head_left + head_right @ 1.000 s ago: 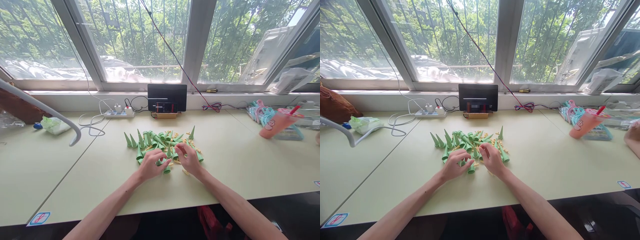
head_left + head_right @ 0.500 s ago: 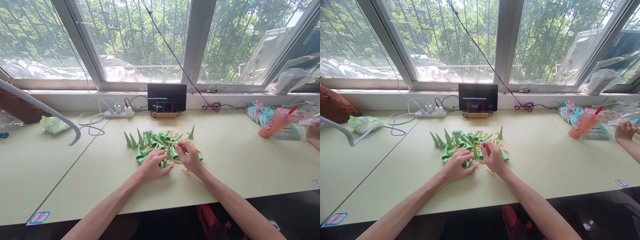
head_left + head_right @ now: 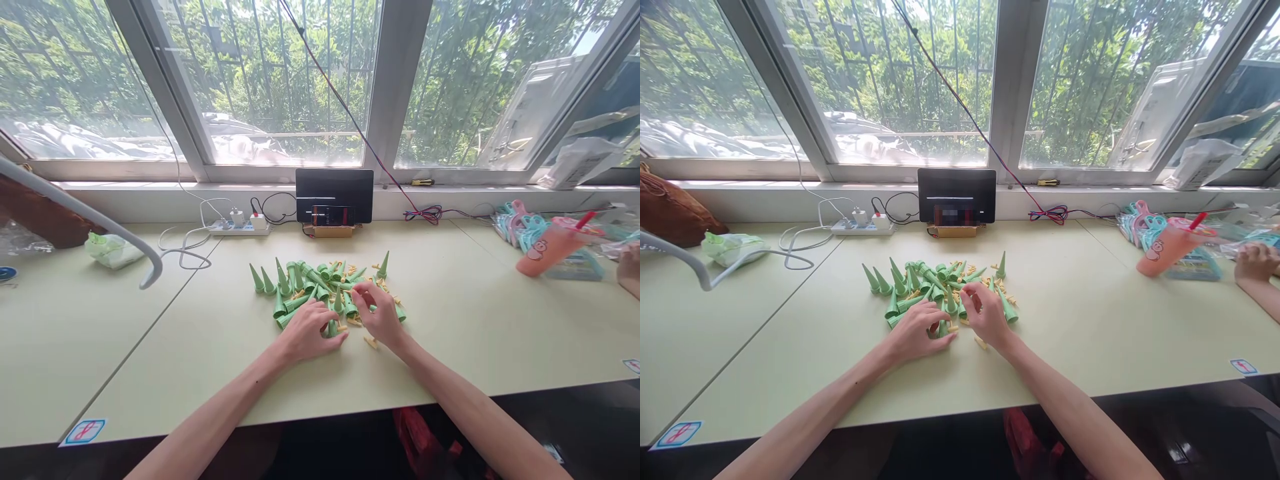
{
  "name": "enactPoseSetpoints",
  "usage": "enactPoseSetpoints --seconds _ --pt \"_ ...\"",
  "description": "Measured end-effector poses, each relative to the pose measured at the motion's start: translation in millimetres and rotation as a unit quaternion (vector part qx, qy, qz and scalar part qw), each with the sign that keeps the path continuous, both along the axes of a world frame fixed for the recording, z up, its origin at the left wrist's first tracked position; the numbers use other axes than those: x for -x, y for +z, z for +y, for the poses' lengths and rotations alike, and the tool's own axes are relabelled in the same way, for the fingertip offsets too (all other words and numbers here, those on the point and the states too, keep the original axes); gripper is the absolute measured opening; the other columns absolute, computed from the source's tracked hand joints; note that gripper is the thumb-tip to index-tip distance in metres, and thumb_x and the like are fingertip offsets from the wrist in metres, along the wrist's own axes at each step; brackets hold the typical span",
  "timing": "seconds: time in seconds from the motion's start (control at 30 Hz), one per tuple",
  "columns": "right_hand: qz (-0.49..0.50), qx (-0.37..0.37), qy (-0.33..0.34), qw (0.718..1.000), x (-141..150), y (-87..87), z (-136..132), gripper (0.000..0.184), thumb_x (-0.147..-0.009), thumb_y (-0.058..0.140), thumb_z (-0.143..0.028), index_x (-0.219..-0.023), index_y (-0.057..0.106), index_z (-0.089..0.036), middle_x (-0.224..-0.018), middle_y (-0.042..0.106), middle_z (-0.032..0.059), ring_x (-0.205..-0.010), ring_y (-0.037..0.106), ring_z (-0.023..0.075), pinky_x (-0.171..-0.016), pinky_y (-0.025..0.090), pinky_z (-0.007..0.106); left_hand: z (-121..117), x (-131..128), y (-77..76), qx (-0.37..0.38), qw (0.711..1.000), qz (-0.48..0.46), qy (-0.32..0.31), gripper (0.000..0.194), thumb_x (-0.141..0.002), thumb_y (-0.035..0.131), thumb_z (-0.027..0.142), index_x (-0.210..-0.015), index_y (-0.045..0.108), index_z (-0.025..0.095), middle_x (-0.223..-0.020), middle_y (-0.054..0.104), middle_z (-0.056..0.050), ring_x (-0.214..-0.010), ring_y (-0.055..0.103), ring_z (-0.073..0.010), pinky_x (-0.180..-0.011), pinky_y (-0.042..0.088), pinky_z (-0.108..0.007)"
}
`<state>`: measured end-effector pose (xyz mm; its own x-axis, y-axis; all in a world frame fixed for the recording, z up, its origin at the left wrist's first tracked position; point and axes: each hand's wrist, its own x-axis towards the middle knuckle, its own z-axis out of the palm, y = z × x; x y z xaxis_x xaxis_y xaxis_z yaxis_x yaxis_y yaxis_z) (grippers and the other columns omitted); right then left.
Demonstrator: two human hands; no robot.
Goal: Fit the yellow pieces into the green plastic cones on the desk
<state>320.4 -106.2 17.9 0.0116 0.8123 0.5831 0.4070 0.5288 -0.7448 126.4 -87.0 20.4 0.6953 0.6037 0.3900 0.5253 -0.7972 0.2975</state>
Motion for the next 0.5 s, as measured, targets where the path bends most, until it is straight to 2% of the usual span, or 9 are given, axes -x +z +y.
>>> enactPoseSetpoints --seconds 0.3,0.5 --pt "-0.005 0.003 -0.004 1.000 -1.1 -2.2 0.8 0.016 -0.097 0.051 -0.032 -0.091 0.059 -0.020 -0.074 0.063 0.0014 -0.055 0.058 0.0130 -0.049 0.048 0.025 -1.4 -0.2 1.1 -0.006 1.000 -0.001 0.012 0.022 -0.079 0.068 0.040 -0.075 0.067 0.019 -0.055 0.057 0.003 -0.052 0.050 -0.0136 -0.064 0.040 -0.030" --pt "-0.003 0.004 -0.002 1.000 -1.6 -3.4 1.7 0.015 -0.097 0.051 -0.031 -0.092 0.060 -0.019 -0.076 0.064 0.0026 -0.058 0.060 0.0137 -0.052 0.050 0.026 0.2 0.2 -2.5 -0.014 1.000 -0.011 0.019 0.019 -0.078 0.069 0.037 -0.078 0.066 0.019 -0.056 0.057 0.002 -0.056 0.053 -0.0148 -0.064 0.042 -0.030"
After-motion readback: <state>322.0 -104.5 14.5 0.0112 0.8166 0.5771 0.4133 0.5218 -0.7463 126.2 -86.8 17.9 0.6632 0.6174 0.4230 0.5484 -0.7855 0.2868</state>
